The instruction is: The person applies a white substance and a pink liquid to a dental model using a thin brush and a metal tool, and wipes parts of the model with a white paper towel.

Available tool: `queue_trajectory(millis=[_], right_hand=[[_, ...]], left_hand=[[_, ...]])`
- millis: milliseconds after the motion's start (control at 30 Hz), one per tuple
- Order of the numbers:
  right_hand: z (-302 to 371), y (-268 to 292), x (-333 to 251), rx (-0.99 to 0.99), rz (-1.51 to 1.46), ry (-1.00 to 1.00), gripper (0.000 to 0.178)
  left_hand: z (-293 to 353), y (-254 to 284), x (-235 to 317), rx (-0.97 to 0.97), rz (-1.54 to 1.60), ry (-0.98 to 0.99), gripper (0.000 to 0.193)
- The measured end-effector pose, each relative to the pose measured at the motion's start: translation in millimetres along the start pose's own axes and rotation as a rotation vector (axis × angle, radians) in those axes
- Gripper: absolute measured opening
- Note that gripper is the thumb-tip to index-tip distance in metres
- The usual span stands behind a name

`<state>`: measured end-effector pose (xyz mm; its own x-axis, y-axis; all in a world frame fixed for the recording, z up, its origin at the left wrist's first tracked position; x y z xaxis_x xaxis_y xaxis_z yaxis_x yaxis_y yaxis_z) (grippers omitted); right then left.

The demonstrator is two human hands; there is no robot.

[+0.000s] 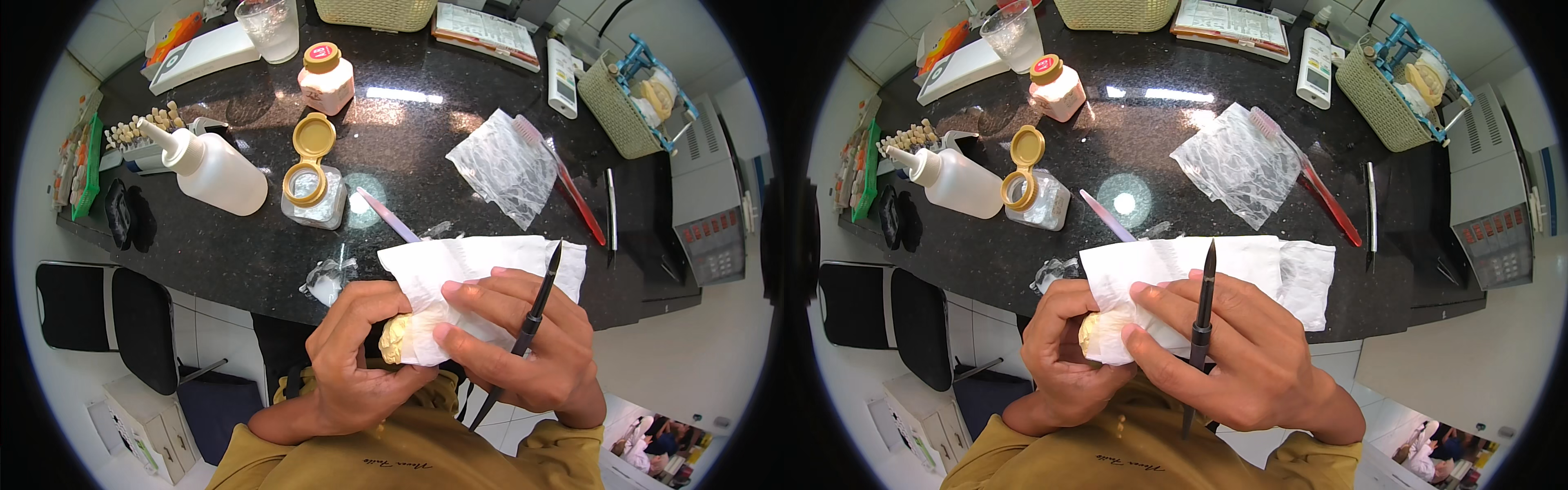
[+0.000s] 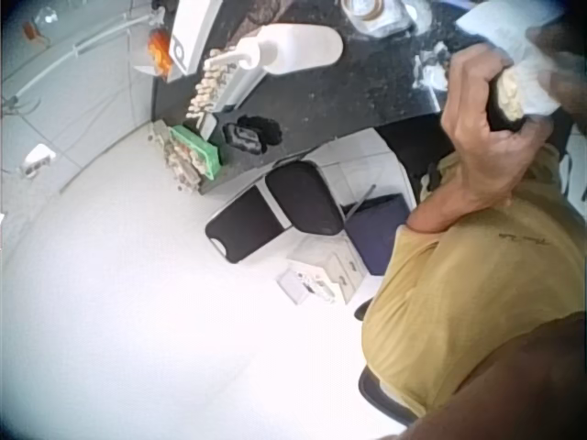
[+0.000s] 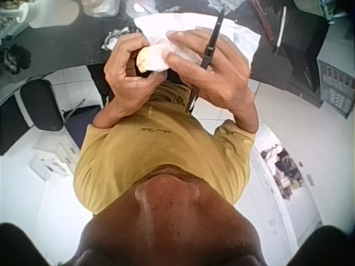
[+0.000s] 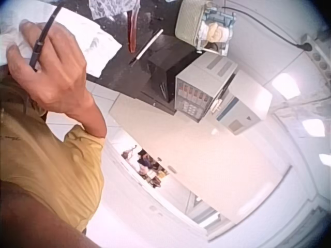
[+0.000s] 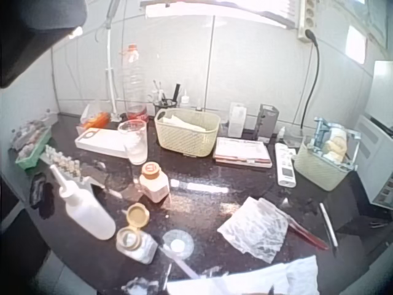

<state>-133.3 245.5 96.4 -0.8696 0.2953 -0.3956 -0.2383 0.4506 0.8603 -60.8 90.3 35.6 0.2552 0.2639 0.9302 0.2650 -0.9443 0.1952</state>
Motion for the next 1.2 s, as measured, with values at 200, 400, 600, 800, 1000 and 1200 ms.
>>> queue_trajectory(millis=[200,400,600,800,1000,1200], right_hand=[[1,9,10,0.260,-0.081,-0.088,0.024],[-4,32,52,0.568,-0.045,-0.431,0.012],[-5,55,78,0.776,0.021,-0.359,0.030],[-7,43,48,0.335,-0.434,-0.529,0.022],[-26,15,54,-0.162,-0.205,-0.537,0.015],[-32,0,64,-0.282,-0.030,-0.508,0.025]], left_hand=[[0,-1,2,0.012,0.025,0.001,0.043],[5,0,-4,-0.120,0.021,-0.088,0.047],[12,18,-5,-0.034,0.020,-0.101,0.046],[20,56,-18,0.241,-0.016,-0.006,0.043],[21,62,-25,0.276,-0.078,0.037,0.038],[21,60,-29,0.286,-0.096,0.069,0.038]])
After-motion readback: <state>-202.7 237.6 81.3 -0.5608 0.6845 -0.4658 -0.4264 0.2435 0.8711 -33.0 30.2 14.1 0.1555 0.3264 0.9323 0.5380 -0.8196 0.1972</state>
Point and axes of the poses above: each hand's wrist, its own z-axis away from the middle knuckle, its own y-axis out of the back of the hand, x = y × z, the point moved 3 cm from there along -z, towards the middle knuckle, and after that the axes turned 7 degrees about -x, right-handed, at the moved point
